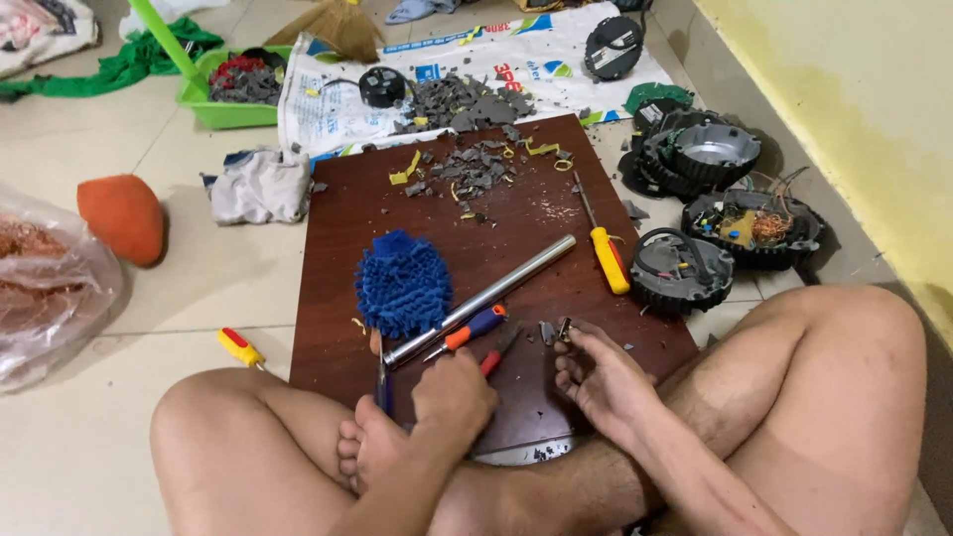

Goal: The person sits on the floor and uses a blue duster to clean a wooden board. They then use pliers and a knife to strip wires and manipulate small electronic components on the board.

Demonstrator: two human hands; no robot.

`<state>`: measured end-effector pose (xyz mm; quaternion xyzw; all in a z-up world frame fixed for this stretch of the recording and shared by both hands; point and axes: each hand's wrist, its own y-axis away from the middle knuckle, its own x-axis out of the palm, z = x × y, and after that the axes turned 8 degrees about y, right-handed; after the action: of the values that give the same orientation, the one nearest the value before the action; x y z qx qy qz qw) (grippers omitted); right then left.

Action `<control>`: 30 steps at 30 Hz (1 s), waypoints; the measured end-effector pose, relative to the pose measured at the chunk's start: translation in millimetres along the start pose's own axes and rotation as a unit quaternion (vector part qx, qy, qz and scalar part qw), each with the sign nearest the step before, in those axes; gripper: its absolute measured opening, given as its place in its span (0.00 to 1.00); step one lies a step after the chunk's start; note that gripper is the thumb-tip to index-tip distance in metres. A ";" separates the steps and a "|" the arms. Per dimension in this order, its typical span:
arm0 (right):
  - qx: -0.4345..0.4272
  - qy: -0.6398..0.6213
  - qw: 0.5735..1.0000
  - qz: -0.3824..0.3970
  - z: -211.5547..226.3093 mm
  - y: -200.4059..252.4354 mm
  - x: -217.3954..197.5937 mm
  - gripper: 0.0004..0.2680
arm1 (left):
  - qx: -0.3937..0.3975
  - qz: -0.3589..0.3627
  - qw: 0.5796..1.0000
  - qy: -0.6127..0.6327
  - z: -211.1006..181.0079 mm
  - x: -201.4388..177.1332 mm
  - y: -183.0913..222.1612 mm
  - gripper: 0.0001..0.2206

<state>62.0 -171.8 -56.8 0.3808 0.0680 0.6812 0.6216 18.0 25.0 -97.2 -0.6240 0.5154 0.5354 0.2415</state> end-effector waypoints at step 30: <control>-0.096 0.163 0.980 -0.056 -9.3 -5.7 1.6 0.17 | 0.109 0.173 0.977 0.065 -18.7 -55.4 36.7 0.26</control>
<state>61.1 -165.5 -65.9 0.1993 0.1237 0.7015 0.6729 -1.5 17.5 -31.4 -0.5289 0.6853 0.4681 0.1773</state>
